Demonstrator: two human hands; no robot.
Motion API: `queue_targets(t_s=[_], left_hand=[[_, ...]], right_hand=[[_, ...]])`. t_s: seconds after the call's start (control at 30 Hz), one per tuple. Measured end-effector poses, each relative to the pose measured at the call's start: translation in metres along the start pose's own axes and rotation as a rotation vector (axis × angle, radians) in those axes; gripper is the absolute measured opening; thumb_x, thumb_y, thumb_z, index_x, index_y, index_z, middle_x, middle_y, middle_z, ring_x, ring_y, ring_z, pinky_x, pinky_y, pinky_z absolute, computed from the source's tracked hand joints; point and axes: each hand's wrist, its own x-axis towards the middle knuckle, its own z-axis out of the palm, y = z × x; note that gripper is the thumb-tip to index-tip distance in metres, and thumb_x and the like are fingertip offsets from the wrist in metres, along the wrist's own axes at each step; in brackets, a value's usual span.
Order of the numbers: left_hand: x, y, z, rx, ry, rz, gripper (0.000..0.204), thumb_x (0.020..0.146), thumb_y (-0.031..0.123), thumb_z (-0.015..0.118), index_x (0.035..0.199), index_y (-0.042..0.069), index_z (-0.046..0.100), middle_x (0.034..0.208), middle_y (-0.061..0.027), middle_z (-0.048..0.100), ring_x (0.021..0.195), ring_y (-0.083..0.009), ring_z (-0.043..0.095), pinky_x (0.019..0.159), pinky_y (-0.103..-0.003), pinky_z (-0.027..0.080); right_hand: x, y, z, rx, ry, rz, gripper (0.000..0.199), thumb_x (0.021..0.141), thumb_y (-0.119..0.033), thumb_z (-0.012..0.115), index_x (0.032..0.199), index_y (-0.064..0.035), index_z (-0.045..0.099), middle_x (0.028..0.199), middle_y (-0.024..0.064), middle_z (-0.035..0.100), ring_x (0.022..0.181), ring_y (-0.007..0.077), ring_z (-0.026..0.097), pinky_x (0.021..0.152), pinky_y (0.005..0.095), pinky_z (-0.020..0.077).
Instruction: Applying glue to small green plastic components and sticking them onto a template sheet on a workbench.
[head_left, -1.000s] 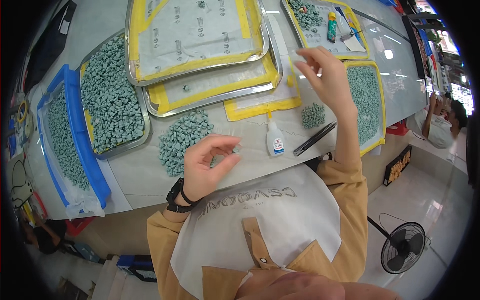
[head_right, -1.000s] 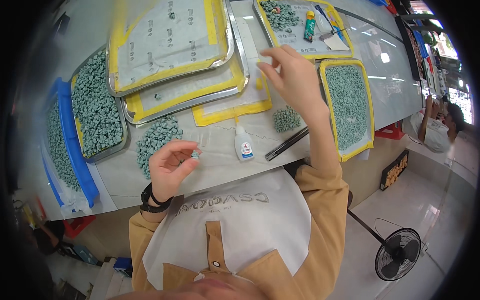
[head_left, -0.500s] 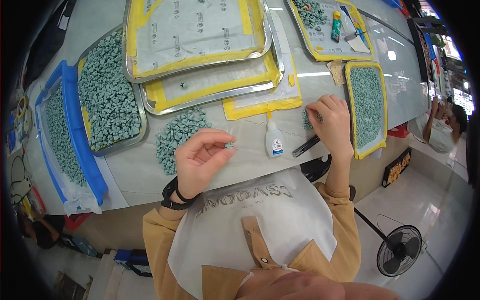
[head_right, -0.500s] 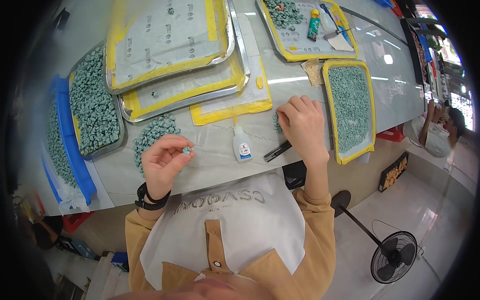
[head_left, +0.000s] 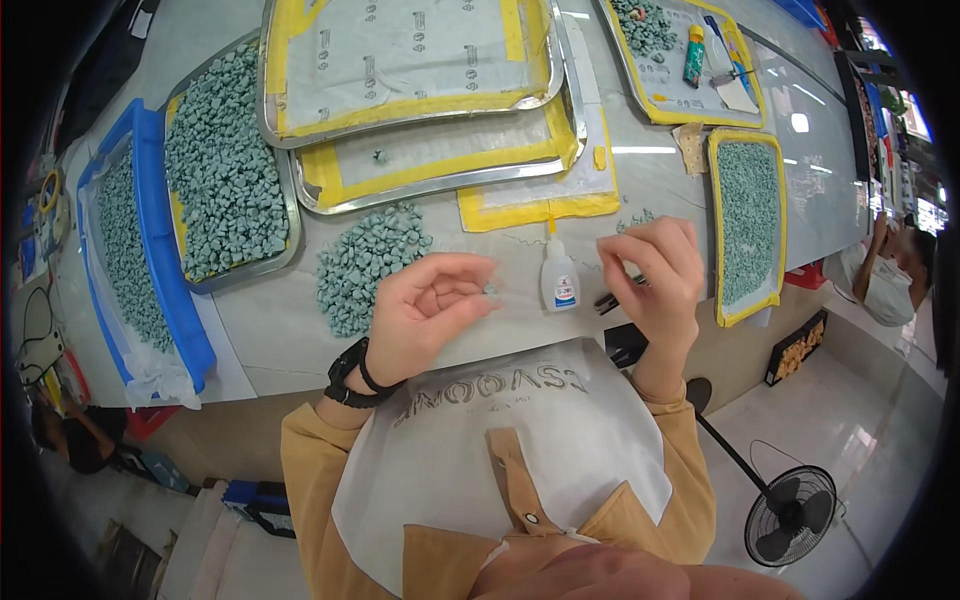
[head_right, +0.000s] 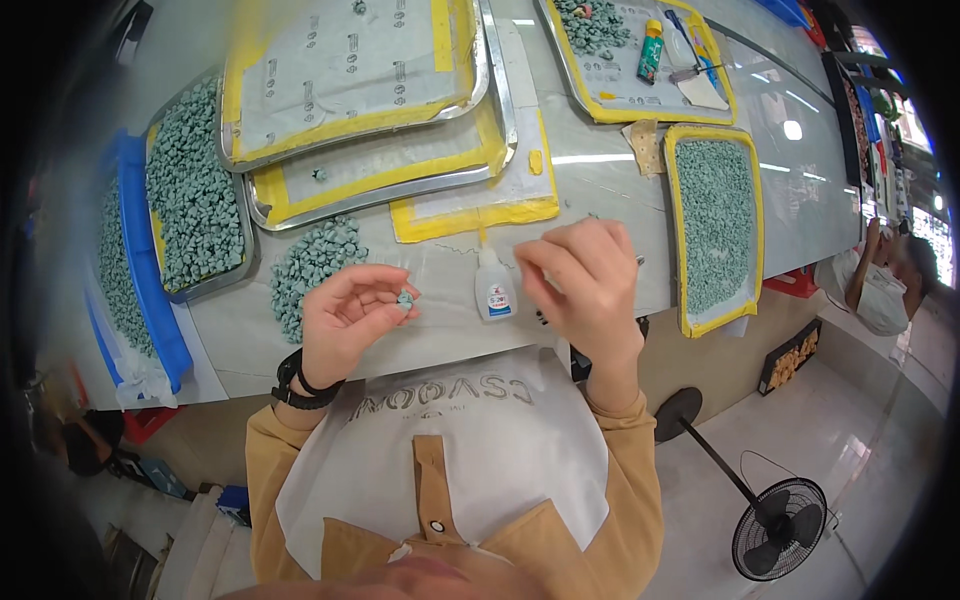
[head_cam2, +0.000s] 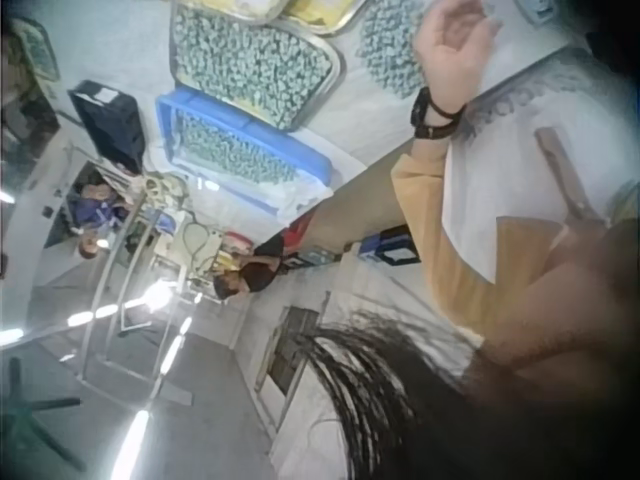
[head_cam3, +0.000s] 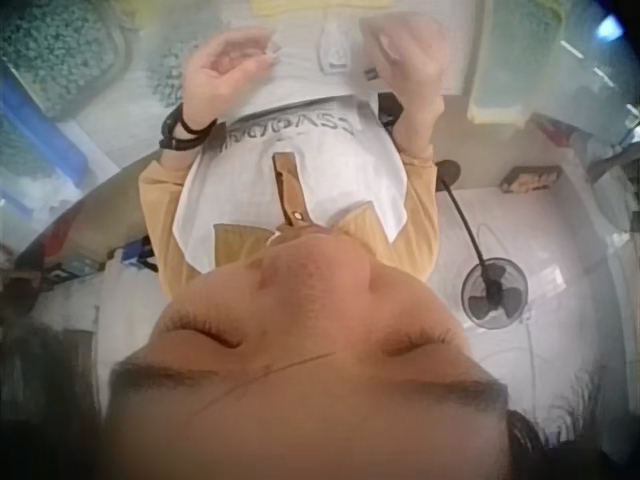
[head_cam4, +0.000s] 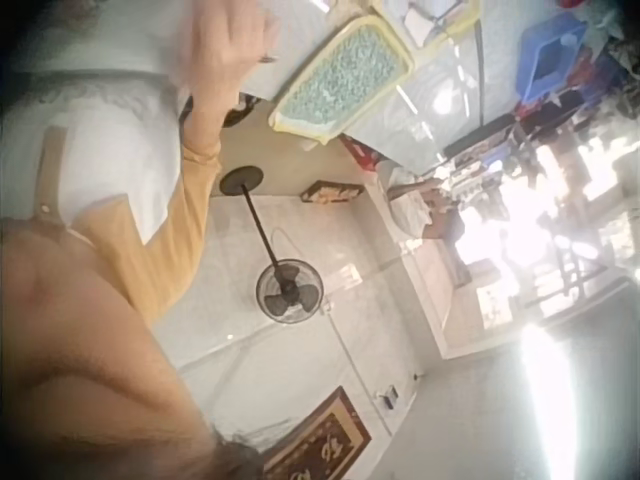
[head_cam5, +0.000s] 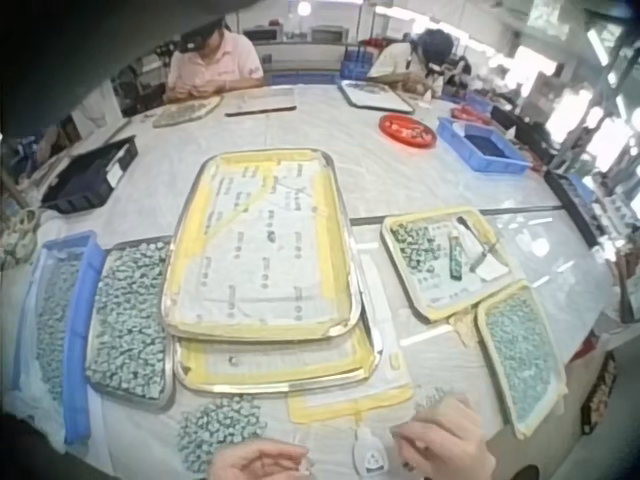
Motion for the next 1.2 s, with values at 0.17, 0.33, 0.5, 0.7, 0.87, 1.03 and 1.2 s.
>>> queue_targets(t_s=[0.17, 0.33, 0.5, 0.7, 0.87, 1.03, 1.2], left_hand=[[-0.001, -0.004, -0.006, -0.041, -0.008, -0.012, 0.031, 0.086, -0.012, 0.057, 0.117, -0.009, 0.055, 0.11, -0.012, 0.061, 0.101, -0.0149, 0.061, 0.092, -0.029, 0.051], [0.001, -0.003, -0.004, 0.042, 0.012, 0.062, 0.027, 0.085, -0.012, 0.057, 0.112, -0.009, 0.055, 0.106, -0.0135, 0.06, 0.099, -0.0176, 0.062, 0.089, -0.034, 0.055], [0.001, -0.004, -0.006, 0.045, 0.012, 0.065, 0.027, 0.085, -0.013, 0.057, 0.111, -0.009, 0.055, 0.107, -0.0137, 0.06, 0.099, -0.0178, 0.062, 0.089, -0.034, 0.054], [0.001, -0.001, -0.005, 0.043, 0.003, -0.002, 0.029, 0.085, -0.012, 0.058, 0.114, -0.009, 0.056, 0.106, -0.0131, 0.061, 0.099, -0.0163, 0.062, 0.089, -0.032, 0.054], [0.0, 0.001, -0.005, 0.119, -0.061, -0.129, 0.036, 0.084, -0.011, 0.06, 0.12, -0.009, 0.056, 0.107, -0.012, 0.061, 0.099, -0.0142, 0.061, 0.088, -0.028, 0.053], [0.002, -0.004, -0.005, 0.132, -0.069, -0.077, 0.036, 0.084, -0.012, 0.06, 0.119, -0.008, 0.057, 0.109, -0.0105, 0.059, 0.097, -0.0132, 0.06, 0.086, -0.025, 0.052], [0.001, -0.003, -0.006, 0.193, -0.07, -0.087, 0.035, 0.083, -0.011, 0.062, 0.118, -0.008, 0.058, 0.109, -0.0107, 0.059, 0.097, -0.0134, 0.06, 0.086, -0.025, 0.052]], right_hand=[[0.001, 0.024, 0.005, -0.115, 0.024, 0.097, 0.02, 0.068, 0.001, 0.073, 0.087, -0.0058, 0.068, 0.079, 0.0045, 0.06, 0.076, 0.0226, 0.055, 0.068, 0.0337, 0.0402], [-0.018, 0.042, -0.002, -0.329, -0.047, 0.246, 0.02, 0.071, -0.007, 0.075, 0.091, -0.0082, 0.07, 0.083, 0.0036, 0.058, 0.08, 0.0223, 0.054, 0.071, 0.0353, 0.039], [-0.01, 0.043, 0.006, -0.375, -0.05, 0.24, 0.019, 0.071, -0.007, 0.075, 0.089, -0.0093, 0.07, 0.082, 0.0028, 0.058, 0.08, 0.0213, 0.054, 0.074, 0.0352, 0.0378], [-0.009, 0.045, 0.013, -0.342, -0.009, 0.176, 0.019, 0.069, -0.005, 0.075, 0.086, -0.0091, 0.069, 0.081, 0.0025, 0.058, 0.078, 0.0207, 0.055, 0.076, 0.0341, 0.0368], [0.01, -0.025, 0.023, 0.101, 0.047, 0.014, 0.025, 0.06, -0.002, 0.075, 0.084, -0.0072, 0.067, 0.079, 0.0027, 0.058, 0.07, 0.0217, 0.054, 0.072, 0.0342, 0.038], [0.02, -0.038, 0.048, 0.319, -0.037, -0.092, 0.028, 0.057, -0.001, 0.075, 0.083, -0.0075, 0.066, 0.077, 0.0027, 0.057, 0.066, 0.0219, 0.051, 0.067, 0.0337, 0.0382], [0.019, -0.035, 0.058, 0.367, -0.059, -0.094, 0.026, 0.058, -0.001, 0.074, 0.082, -0.0066, 0.064, 0.077, 0.0035, 0.057, 0.066, 0.0223, 0.051, 0.066, 0.0334, 0.0383]])
